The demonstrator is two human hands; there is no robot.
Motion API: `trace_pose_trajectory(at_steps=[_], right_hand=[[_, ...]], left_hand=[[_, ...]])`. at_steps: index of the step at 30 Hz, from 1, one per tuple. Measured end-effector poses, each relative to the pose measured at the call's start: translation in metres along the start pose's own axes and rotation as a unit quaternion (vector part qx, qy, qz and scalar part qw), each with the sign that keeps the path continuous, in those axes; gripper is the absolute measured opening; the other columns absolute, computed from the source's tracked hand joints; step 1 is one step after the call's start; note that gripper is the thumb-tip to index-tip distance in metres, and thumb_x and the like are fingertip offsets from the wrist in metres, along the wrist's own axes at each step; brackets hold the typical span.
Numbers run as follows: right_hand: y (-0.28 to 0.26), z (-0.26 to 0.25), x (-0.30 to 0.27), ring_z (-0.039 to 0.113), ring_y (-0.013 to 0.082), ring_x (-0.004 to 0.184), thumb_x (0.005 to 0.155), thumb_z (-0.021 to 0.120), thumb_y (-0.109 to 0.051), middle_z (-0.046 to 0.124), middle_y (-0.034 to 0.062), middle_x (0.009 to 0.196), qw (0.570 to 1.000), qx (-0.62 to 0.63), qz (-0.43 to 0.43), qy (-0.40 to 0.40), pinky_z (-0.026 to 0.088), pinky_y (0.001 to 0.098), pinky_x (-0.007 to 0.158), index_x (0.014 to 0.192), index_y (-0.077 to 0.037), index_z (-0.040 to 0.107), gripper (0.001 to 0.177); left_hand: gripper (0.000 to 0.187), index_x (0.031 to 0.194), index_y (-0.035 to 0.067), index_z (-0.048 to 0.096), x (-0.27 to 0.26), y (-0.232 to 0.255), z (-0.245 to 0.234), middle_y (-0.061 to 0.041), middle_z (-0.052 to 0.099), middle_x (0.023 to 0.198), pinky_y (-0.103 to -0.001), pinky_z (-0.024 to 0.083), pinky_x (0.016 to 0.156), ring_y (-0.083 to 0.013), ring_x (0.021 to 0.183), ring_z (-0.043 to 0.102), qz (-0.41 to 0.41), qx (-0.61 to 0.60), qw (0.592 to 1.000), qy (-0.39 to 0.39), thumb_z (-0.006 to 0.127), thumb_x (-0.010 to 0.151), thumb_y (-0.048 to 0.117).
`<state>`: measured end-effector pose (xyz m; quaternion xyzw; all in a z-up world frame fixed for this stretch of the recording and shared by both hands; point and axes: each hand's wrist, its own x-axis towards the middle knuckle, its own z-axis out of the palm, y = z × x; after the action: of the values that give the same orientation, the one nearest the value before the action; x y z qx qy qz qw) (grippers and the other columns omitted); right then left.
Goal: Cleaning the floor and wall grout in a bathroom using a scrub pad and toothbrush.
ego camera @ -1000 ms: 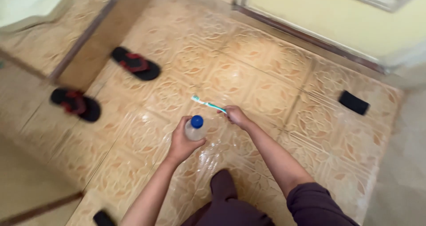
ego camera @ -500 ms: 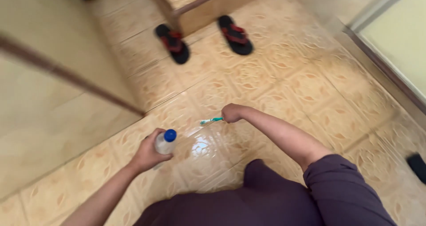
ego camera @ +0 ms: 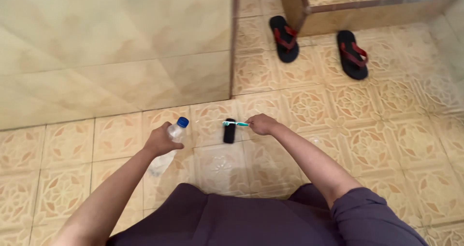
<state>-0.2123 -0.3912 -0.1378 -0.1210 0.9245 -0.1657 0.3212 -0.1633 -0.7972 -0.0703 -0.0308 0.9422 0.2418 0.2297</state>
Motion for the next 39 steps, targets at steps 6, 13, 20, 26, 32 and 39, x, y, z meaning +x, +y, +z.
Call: trace_pose_trajectory(at_steps=[6, 13, 20, 26, 32, 39], right_hand=[[-0.034, 0.011, 0.027, 0.064, 0.0325, 0.118, 0.096, 0.055, -0.029, 0.071, 0.0104, 0.126, 0.998, 0.049, -0.025, 0.034, 0.051, 0.0427, 0.102, 0.129, -0.023, 0.071, 0.036], [-0.060, 0.001, 0.039, 0.067, 0.0337, 0.112, 0.098, 0.051, -0.024, 0.073, 0.0134, 0.121, 0.998, 0.035, -0.035, 0.030, 0.052, 0.0414, 0.099, 0.129, -0.023, 0.072, 0.038], [-0.086, 0.003, 0.046, 0.074, 0.0299, 0.101, 0.097, 0.052, -0.023, 0.077, 0.0133, 0.108, 0.997, 0.081, 0.014, 0.000, 0.056, 0.0395, 0.093, 0.130, -0.021, 0.070, 0.038], [-0.096, 0.021, 0.058, 0.070, 0.0310, 0.105, 0.096, 0.054, -0.023, 0.076, 0.0120, 0.114, 0.998, 0.052, -0.020, -0.001, 0.054, 0.0400, 0.094, 0.129, -0.022, 0.071, 0.037], [-0.135, 0.004, 0.059, 0.068, 0.0335, 0.112, 0.097, 0.054, -0.024, 0.073, 0.0122, 0.120, 0.999, 0.015, -0.033, 0.022, 0.053, 0.0408, 0.098, 0.130, -0.024, 0.070, 0.037], [-0.223, -0.034, 0.062, 0.066, 0.0356, 0.110, 0.098, 0.056, -0.022, 0.071, 0.0159, 0.117, 0.992, -0.051, -0.059, 0.100, 0.053, 0.0444, 0.096, 0.127, -0.025, 0.074, 0.034]], left_hand=[[0.086, 0.122, 0.005, 0.066, 0.024, -0.044, -0.005, -0.017, 0.071, 0.118, -0.042, 0.057, 0.093, -0.0311, 0.111, 0.069, -0.088, 0.062, 0.994, -0.024, 0.094, 0.054, 0.048], [0.074, 0.116, 0.008, 0.074, 0.035, -0.040, -0.029, -0.009, 0.075, 0.118, -0.037, 0.060, 0.087, -0.0233, 0.105, 0.073, -0.220, 0.076, 0.969, -0.082, 0.093, 0.055, 0.047], [0.066, 0.102, 0.002, 0.077, 0.041, -0.092, -0.051, -0.016, 0.080, 0.106, -0.036, 0.060, 0.081, -0.0280, 0.096, 0.080, -0.287, -0.040, 0.954, -0.074, 0.088, 0.057, 0.049], [0.078, 0.109, 0.000, 0.071, 0.043, -0.146, -0.024, -0.019, 0.074, 0.112, -0.041, 0.058, 0.090, -0.0311, 0.106, 0.072, -0.235, -0.118, 0.962, 0.078, 0.093, 0.052, 0.050], [0.084, 0.120, 0.002, 0.060, 0.032, -0.152, -0.017, -0.020, 0.074, 0.111, -0.040, 0.056, 0.094, -0.0329, 0.107, 0.071, -0.116, -0.202, 0.953, 0.191, 0.093, 0.054, 0.043], [0.084, 0.125, 0.005, 0.057, 0.014, -0.170, -0.031, -0.017, 0.074, 0.112, -0.039, 0.056, 0.094, -0.0305, 0.106, 0.071, -0.108, -0.233, 0.950, 0.177, 0.092, 0.056, 0.036]])
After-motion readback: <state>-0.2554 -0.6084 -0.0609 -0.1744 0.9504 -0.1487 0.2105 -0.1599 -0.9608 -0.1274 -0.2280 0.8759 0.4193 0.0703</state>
